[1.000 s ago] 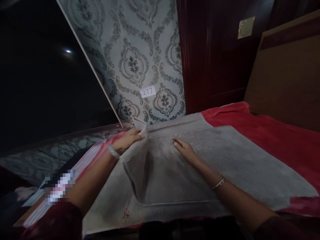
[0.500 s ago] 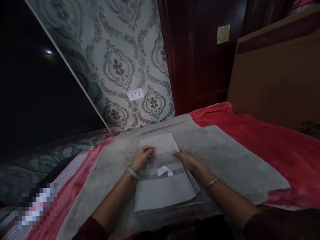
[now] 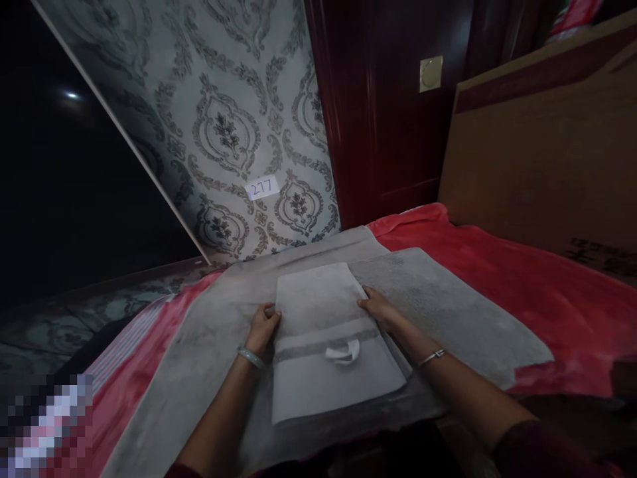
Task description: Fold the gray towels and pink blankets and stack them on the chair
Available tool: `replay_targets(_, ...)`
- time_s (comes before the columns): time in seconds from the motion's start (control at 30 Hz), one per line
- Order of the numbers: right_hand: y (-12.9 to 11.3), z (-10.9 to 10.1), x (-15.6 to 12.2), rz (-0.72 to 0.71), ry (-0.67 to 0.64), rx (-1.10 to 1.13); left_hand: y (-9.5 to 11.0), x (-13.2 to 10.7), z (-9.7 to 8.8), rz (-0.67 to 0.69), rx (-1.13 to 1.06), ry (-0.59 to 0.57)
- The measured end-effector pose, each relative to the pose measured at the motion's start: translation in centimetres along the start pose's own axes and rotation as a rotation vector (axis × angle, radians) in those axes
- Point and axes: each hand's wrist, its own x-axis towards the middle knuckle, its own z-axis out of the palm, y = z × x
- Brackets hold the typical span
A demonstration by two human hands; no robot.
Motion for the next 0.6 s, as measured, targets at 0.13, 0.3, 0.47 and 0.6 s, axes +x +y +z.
replay_targets(0.13,0.2,-0.2,0.1,-0.03,0.033,-0.16,-0.3,-0.8,0.1,-0.019,-0.036,-0.03)
replay_targets(0.3,-1.1,-1.5,0.9,-0.08,0.141,-0.534,-0.6,-3.2,0.2,-0.083,-0.216,-0.098)
replay_targets(0.47,-5.0,1.2,4.8,-0.362,0.036,-1.077,-0.2,-6.6,0.0,-0.091,-0.385,-0.197)
replay_targets(0.6,-6.9,5.7,9.0,-0.393,-0.13,-1.144,0.6,-10.0,-0.5,-0.109,-0.435,-0.332)
